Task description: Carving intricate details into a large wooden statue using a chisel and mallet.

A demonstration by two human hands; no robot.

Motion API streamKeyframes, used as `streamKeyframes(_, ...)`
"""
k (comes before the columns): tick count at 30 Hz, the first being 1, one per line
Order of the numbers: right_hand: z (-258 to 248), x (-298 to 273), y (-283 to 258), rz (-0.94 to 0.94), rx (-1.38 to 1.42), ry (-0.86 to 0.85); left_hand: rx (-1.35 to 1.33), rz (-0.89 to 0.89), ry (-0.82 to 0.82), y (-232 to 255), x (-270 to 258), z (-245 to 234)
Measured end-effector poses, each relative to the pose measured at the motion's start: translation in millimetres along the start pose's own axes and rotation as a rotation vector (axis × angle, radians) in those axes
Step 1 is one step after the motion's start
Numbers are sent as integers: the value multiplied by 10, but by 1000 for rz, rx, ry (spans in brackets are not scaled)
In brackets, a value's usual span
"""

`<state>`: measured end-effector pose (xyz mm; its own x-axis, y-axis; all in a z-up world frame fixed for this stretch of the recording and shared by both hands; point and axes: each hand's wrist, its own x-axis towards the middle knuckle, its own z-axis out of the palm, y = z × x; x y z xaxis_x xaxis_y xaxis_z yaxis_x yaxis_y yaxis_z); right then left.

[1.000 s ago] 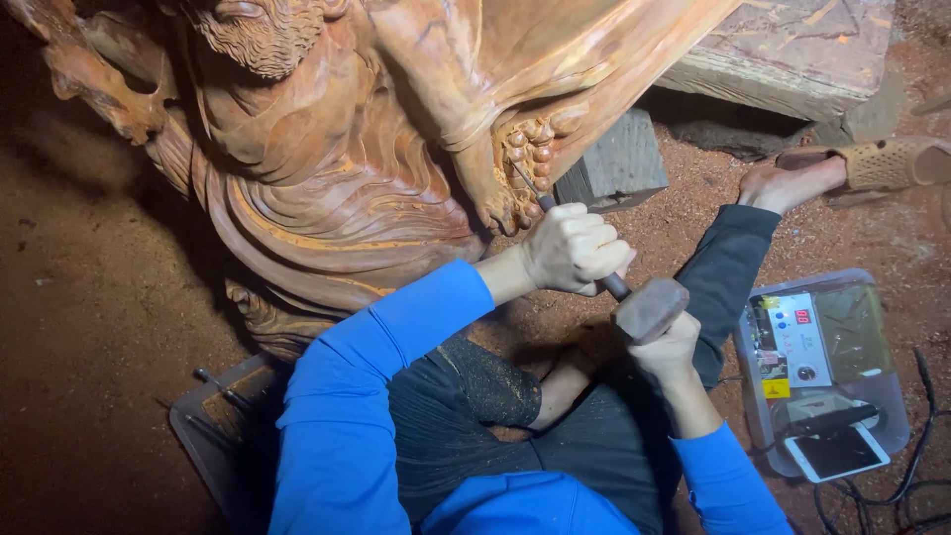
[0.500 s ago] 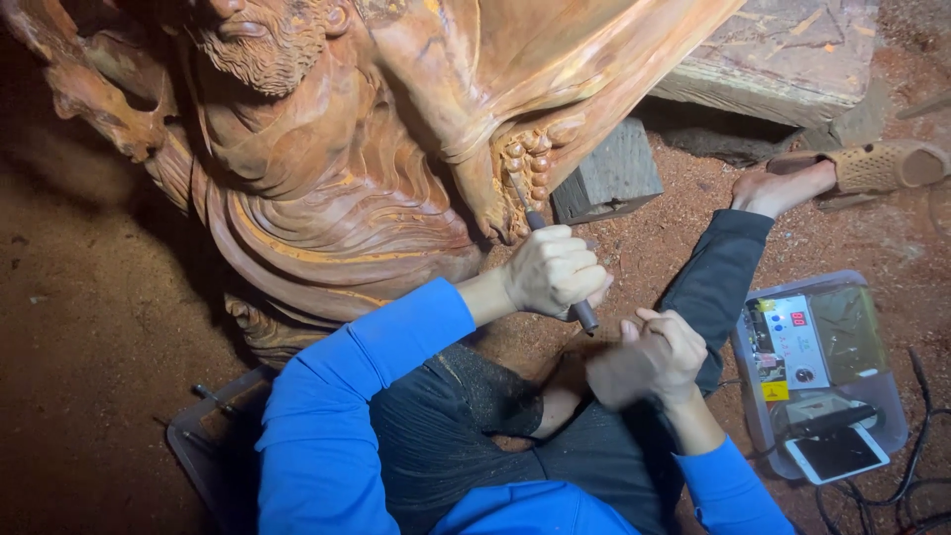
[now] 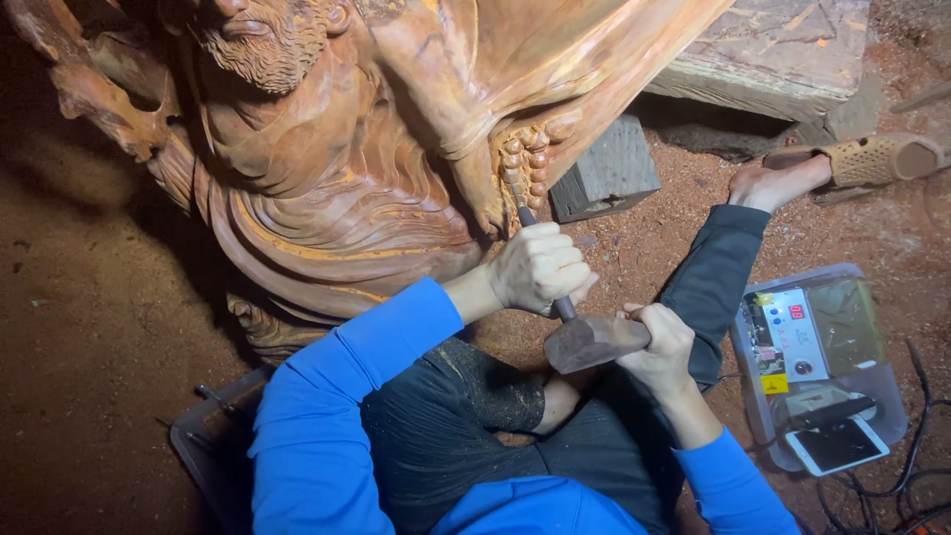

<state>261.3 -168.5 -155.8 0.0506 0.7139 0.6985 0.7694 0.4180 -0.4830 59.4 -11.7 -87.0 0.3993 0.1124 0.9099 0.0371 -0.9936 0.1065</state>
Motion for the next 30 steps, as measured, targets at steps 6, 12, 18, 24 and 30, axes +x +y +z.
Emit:
streamKeyframes(6,-27,35,-112,12,11,-31,-2,-27,-1,-6,0,-145)
streamKeyframes(12,-163,-405,-45,333,6,-59,-67,121,-95,364,290,-56)
streamKeyframes(18,-51,-601,473,523,253,117,198,-125,-1,-30,396,656)
streamKeyframes(24,-145,-356,553,647,219,19,321,-181,66,-162,376,905)
streamKeyframes(30,-166,-321,603,670,197,-2,348,-210,-2,-217,302,967)
